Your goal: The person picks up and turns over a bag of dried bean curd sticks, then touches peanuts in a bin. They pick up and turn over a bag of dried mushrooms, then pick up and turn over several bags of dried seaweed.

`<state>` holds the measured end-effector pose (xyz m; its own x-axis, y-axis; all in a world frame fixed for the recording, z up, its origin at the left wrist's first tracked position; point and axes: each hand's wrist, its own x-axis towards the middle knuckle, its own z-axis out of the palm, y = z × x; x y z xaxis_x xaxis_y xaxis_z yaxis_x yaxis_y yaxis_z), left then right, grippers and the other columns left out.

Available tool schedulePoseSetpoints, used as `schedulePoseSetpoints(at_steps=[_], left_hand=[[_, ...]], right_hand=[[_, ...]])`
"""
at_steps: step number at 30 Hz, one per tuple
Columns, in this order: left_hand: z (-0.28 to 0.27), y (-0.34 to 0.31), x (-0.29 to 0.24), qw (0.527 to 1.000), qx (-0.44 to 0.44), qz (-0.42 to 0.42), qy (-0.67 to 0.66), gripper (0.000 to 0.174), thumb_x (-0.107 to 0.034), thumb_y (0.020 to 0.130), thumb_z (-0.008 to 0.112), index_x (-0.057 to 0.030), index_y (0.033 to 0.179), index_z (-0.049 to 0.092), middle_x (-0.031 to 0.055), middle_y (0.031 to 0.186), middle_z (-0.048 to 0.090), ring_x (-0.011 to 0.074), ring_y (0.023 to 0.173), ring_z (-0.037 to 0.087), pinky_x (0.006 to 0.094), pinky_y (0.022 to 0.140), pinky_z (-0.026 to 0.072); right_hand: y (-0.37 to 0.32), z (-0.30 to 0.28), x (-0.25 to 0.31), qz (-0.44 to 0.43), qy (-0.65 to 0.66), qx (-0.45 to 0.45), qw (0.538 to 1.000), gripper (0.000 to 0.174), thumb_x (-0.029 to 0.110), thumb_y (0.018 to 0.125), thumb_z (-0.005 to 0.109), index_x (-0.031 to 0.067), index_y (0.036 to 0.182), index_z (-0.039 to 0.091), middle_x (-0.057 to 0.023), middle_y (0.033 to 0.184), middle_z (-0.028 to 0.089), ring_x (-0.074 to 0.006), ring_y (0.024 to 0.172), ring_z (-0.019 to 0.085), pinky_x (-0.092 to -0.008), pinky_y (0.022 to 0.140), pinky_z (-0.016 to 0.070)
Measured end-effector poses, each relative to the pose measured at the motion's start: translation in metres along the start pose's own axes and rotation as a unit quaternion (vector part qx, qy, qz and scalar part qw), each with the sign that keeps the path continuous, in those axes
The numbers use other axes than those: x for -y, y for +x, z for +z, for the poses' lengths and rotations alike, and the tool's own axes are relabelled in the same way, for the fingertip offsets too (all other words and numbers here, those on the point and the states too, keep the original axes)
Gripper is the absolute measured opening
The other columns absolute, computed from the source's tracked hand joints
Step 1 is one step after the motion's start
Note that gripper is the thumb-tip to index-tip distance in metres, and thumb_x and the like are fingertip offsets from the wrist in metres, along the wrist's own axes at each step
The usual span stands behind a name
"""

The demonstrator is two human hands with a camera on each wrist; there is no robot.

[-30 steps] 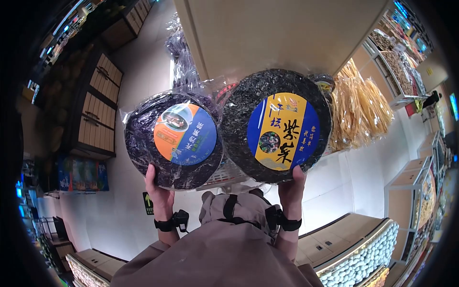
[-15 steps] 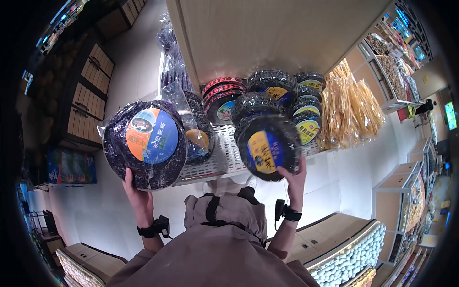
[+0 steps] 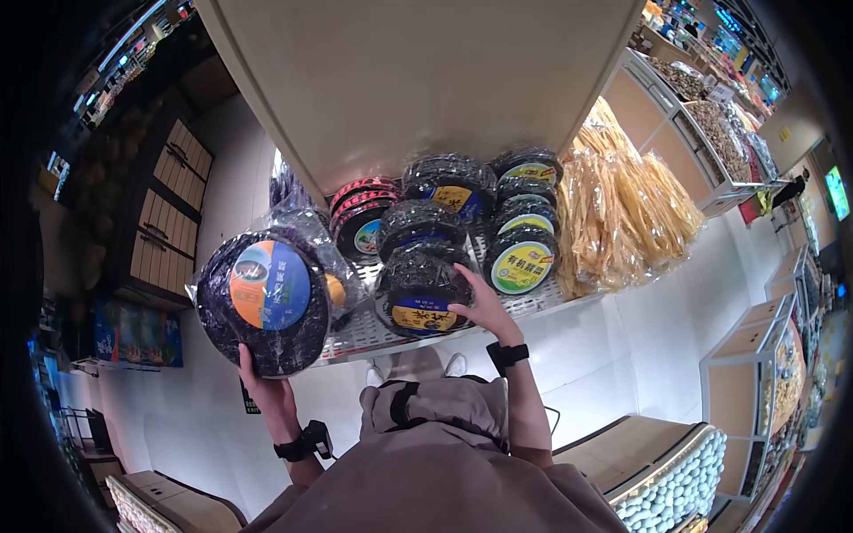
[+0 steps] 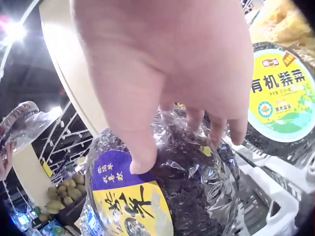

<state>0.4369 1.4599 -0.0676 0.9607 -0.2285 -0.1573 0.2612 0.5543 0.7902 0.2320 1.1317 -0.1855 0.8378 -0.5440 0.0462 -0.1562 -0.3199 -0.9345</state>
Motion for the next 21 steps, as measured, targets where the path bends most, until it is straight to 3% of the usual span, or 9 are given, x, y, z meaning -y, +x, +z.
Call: schedulePoseSetpoints(at_steps=[6,7,8,10,11,13,16,19,21], left_hand=[[0.000,-0.032,0.019,0.998,-0.061,0.033,-0.007,0.051,-0.032,0.091,0.060,-0.0061,0.133,0.046,0.0076,0.133,0.053,0.0211,0.119,0.053,0.0396,0.102,0.0427],[0.002,-0.037,0.022,0.998,-0.059,0.036,-0.006,0.051,-0.032,0.091,0.060,-0.0057,0.132,0.046,0.0076,0.133,0.052,0.0210,0.120,0.052,0.0397,0.103,0.0415],[0.004,-0.042,0.023,0.997,-0.064,0.038,-0.005,0.051,-0.032,0.091,0.060,-0.0057,0.132,0.046,0.0076,0.133,0.052,0.0210,0.120,0.052,0.0397,0.103,0.0415],[0.008,-0.046,0.023,0.996,-0.078,0.047,0.003,0.052,-0.033,0.092,0.059,-0.0052,0.133,0.046,0.0073,0.134,0.052,0.0211,0.120,0.051,0.0395,0.104,0.0397],[0.009,-0.048,0.024,0.996,-0.078,0.050,0.004,0.052,-0.033,0.092,0.059,-0.0052,0.133,0.046,0.0073,0.134,0.052,0.0211,0.120,0.051,0.0395,0.104,0.0397],[0.012,-0.049,0.024,0.996,-0.067,0.054,0.000,0.058,-0.031,0.092,0.059,-0.0062,0.140,0.037,0.0085,0.138,0.046,0.0217,0.124,0.048,0.0400,0.105,0.0380],[0.021,-0.050,0.029,0.996,-0.066,0.057,0.006,0.055,-0.034,0.092,0.058,-0.0040,0.135,0.044,0.0073,0.134,0.052,0.0211,0.122,0.050,0.0392,0.105,0.0385],[0.027,-0.045,0.039,0.998,-0.037,0.048,0.015,0.056,-0.034,0.092,0.058,-0.0040,0.136,0.043,0.0078,0.135,0.050,0.0214,0.122,0.049,0.0399,0.105,0.0381],[0.040,-0.045,0.047,0.998,-0.028,0.048,0.024,0.057,-0.034,0.092,0.058,-0.0053,0.138,0.040,0.0074,0.137,0.049,0.0218,0.123,0.048,0.0407,0.106,0.0367]], right_hand=[[0.007,-0.015,0.043,-0.019,-0.163,-0.026,0.986,0.090,0.015,0.065,0.083,0.0134,0.142,0.036,-0.0165,0.130,0.039,-0.0337,0.118,0.043,-0.0383,0.099,0.0393],[0.010,-0.012,0.047,-0.113,-0.217,-0.100,0.964,0.087,0.021,0.069,0.081,0.0154,0.143,0.036,-0.0145,0.104,0.054,-0.0295,0.093,0.055,-0.0374,0.083,0.0467],[0.009,-0.008,0.051,-0.115,-0.215,-0.096,0.965,0.087,0.021,0.069,0.081,0.0154,0.143,0.036,-0.0145,0.104,0.054,-0.0295,0.093,0.055,-0.0374,0.083,0.0467],[0.009,-0.002,0.063,0.077,-0.139,0.010,0.987,0.081,0.029,0.076,0.077,0.0162,0.144,0.035,-0.0092,0.071,0.058,-0.0255,0.064,0.059,-0.0359,0.064,0.0490],[0.006,0.003,0.046,-0.013,-0.180,0.022,0.983,0.077,0.031,0.081,0.072,0.0165,0.146,0.032,-0.0057,0.051,0.053,-0.0238,0.044,0.054,-0.0364,0.050,0.0449],[0.004,0.003,0.046,-0.003,-0.151,0.043,0.988,0.078,0.029,0.081,0.071,0.0172,0.147,0.029,-0.0068,0.055,0.056,-0.0242,0.048,0.056,-0.0367,0.051,0.0453],[0.004,-0.003,0.047,0.035,-0.099,0.042,0.994,0.084,0.027,0.081,0.070,0.0192,0.149,0.022,-0.0077,0.059,0.059,-0.0245,0.053,0.059,-0.0368,0.054,0.0463],[0.006,-0.010,0.034,0.016,-0.104,0.119,0.987,0.085,0.026,0.083,0.071,0.0169,0.150,0.018,-0.0070,0.057,0.055,-0.0192,0.048,0.053,-0.0320,0.051,0.0419],[0.005,-0.022,0.030,0.032,-0.058,0.084,0.994,0.084,0.025,0.083,0.071,0.0162,0.150,0.020,-0.0059,0.056,0.055,-0.0191,0.048,0.053,-0.0319,0.051,0.0418]])
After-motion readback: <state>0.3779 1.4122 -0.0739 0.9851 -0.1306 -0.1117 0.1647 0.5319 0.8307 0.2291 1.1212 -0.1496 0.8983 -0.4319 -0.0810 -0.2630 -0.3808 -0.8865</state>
